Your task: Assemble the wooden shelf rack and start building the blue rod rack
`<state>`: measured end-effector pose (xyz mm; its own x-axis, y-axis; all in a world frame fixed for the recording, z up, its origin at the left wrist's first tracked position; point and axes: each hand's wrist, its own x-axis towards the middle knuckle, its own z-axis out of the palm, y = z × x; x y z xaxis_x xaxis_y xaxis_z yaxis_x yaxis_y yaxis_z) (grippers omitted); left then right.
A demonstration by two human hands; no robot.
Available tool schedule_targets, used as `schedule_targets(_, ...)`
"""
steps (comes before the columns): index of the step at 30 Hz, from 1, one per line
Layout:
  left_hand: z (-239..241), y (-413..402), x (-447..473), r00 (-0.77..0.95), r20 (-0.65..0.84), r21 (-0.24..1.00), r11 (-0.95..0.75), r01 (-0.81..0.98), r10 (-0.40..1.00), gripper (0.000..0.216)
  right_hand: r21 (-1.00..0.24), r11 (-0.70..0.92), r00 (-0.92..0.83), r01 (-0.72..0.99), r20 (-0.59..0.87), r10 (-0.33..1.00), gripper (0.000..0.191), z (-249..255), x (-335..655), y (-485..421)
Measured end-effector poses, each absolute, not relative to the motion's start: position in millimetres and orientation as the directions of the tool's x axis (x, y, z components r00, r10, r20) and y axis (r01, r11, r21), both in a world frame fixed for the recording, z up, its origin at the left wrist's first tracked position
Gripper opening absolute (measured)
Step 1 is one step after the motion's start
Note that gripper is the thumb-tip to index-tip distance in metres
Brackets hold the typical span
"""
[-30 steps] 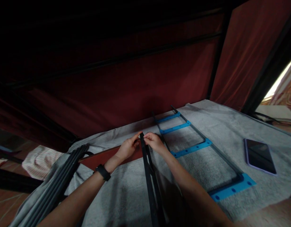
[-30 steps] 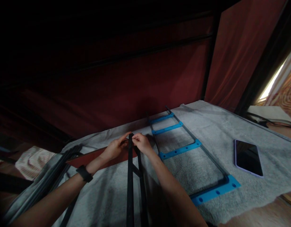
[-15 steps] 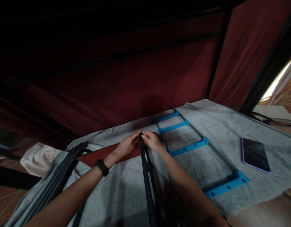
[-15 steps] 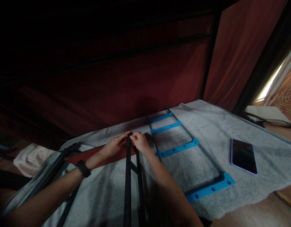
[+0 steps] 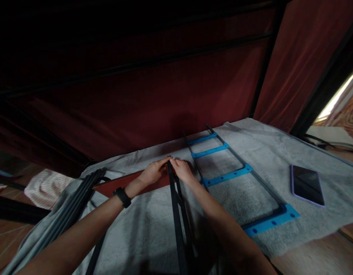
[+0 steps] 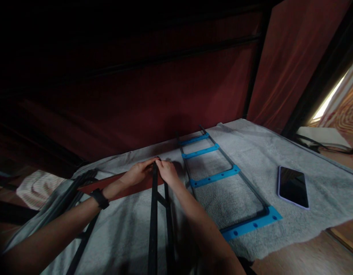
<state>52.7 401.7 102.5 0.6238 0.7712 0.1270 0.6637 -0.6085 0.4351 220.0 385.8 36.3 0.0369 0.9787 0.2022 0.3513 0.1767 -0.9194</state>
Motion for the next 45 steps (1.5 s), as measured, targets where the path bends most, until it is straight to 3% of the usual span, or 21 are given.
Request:
schedule_targets(3,107,401,55,0.619,0.101,0.439,-0.593,0.675,0.779,0.052,-0.925,0.124,0.096,0.358,0.169,0.981,0.035,38,224,385)
schedule_targets(7,110,399,58,0.612,0.085,0.444,-0.580,0.683,0.786,0.051,-0.987,0.157,0.026,0.034,0.158,0.987,0.016,35,230,389)
schedule_targets(9,110,398,58,0.604,0.085,0.440,-0.574,0.690,0.792,0.051,-0.982,0.187,0.007,-0.008,0.187,0.982,0.009,34,228,390)
schedule_targets(14,107,400,56,0.600,0.088,0.417,-0.577,0.702,0.795,0.051,-0.951,0.194,0.057,0.242,0.213,0.975,0.020,36,224,389)
schedule_targets(18,106,401,56,0.613,0.088,0.422,-0.587,0.691,0.785,0.051,-0.939,0.081,0.003,0.336,0.087,0.996,0.034,27,232,390)
schedule_targets(21,107,401,56,0.615,0.081,0.426,-0.585,0.690,0.785,0.052,-0.765,0.008,-0.029,0.644,-0.015,0.999,0.016,9,236,385)
schedule_targets(23,107,400,56,0.612,0.076,0.428,-0.581,0.693,0.787,0.052,-0.653,0.010,-0.049,0.757,-0.043,0.998,0.017,-2,234,379)
schedule_targets(27,108,399,56,0.601,0.080,0.444,-0.568,0.693,0.795,0.052,-0.603,0.034,-0.077,0.797,-0.045,0.996,0.033,-12,231,370)
schedule_targets(34,109,394,52,0.571,0.089,0.444,-0.545,0.711,0.816,0.059,-0.561,0.178,-0.222,0.808,-0.010,0.975,0.030,-9,241,374)
schedule_targets(45,103,399,48,0.511,0.070,0.458,-0.483,0.746,0.857,0.058,-0.532,0.210,-0.258,0.821,-0.016,0.966,0.032,-12,237,379)
